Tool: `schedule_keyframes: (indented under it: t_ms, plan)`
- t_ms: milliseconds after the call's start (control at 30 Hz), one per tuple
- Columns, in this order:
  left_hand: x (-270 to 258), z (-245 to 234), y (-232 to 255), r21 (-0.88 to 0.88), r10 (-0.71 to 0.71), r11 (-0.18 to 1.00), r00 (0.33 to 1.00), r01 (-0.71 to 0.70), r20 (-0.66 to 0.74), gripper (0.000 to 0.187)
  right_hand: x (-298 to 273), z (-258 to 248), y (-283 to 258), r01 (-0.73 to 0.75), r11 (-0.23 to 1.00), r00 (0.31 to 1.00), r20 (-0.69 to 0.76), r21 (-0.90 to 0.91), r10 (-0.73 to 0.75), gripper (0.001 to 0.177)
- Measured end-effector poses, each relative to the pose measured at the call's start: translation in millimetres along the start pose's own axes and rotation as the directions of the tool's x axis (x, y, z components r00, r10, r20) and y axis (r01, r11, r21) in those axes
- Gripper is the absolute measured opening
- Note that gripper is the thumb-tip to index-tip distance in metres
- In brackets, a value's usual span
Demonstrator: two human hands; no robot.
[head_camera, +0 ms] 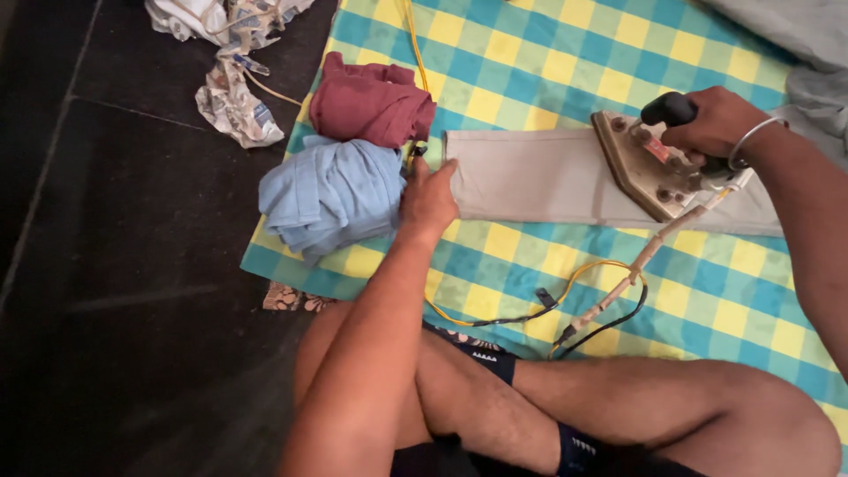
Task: The recorder folds a pair of trousers on a mat on the floor and then uses an iron to press the legs.
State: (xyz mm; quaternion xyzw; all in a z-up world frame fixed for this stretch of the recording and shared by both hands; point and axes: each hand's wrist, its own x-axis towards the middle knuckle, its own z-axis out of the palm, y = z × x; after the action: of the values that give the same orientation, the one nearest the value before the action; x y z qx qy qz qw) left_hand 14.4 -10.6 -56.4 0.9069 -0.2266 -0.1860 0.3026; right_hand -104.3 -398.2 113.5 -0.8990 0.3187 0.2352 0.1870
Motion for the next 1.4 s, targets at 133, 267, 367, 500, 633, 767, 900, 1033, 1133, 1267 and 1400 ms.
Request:
schedule_keyframes:
  t_ms: [133, 267, 367, 500, 633, 767, 900, 1033, 1133, 1267, 1400]
  plan:
    - [-7, -22, 15, -0.034, -0.064, 0.997, 0.994, 0.067, 0.083, 0.069, -6, -4, 12, -0.014, 0.999, 1.000, 0.000, 0.036, 0.014, 0.027]
    - [-4, -12, 7, -0.009, -0.020, 1.000, 1.000, 0.020, 0.025, 0.068, -4, -7, 30, -0.012, 1.000, 1.000, -0.014, 0.018, 0.013, 0.030]
    - [-8, -22, 14, -0.015, -0.038, 0.999, 0.998, 0.038, 0.047, 0.069, -6, -10, 41, -0.009, 1.000, 1.000, -0.019, 0.009, 0.010, 0.031]
    - [-6, -17, 8, -0.020, 0.019, 1.000, 1.000, -0.019, 0.001, 0.069, -12, -15, 49, -0.050, 0.999, 0.998, -0.034, -0.014, 0.049, 0.031]
    - [-11, -28, 16, -0.012, 0.004, 1.000, 1.000, -0.004, 0.030, 0.069, 1, -14, 79, -0.063, 0.997, 0.997, -0.043, -0.039, 0.062, 0.031]
    - [-10, -27, 14, -0.035, 0.012, 0.999, 0.999, -0.011, 0.031, 0.070, 18, -10, 110, -0.035, 0.999, 0.998, -0.048, -0.026, 0.034, 0.030]
    - [-9, -26, 14, -0.017, 0.021, 1.000, 0.999, -0.021, 0.025, 0.072, 24, -10, 129, -0.044, 0.997, 0.997, -0.063, -0.060, 0.040, 0.034]
    - [-8, -22, 8, -0.023, 0.079, 0.997, 0.997, -0.079, 0.000, 0.072, 26, -11, 143, -0.004, 1.000, 0.997, -0.078, -0.027, 0.002, 0.042]
    - [-8, -22, 8, -0.013, 0.099, 0.995, 0.995, -0.099, -0.006, 0.073, 32, -9, 158, 0.015, 1.000, 0.996, -0.088, -0.010, -0.016, 0.045]
    - [-7, -18, 7, 0.060, 0.132, 0.990, 0.990, -0.129, -0.042, 0.070, 45, -5, 183, 0.007, 1.000, 0.995, -0.098, 0.018, -0.005, 0.036]
    - [-17, -29, 55, 0.326, 0.106, 0.938, 0.993, -0.117, 0.049, 0.073, 29, -16, 159, -0.025, 1.000, 0.995, -0.093, -0.004, 0.024, 0.032]
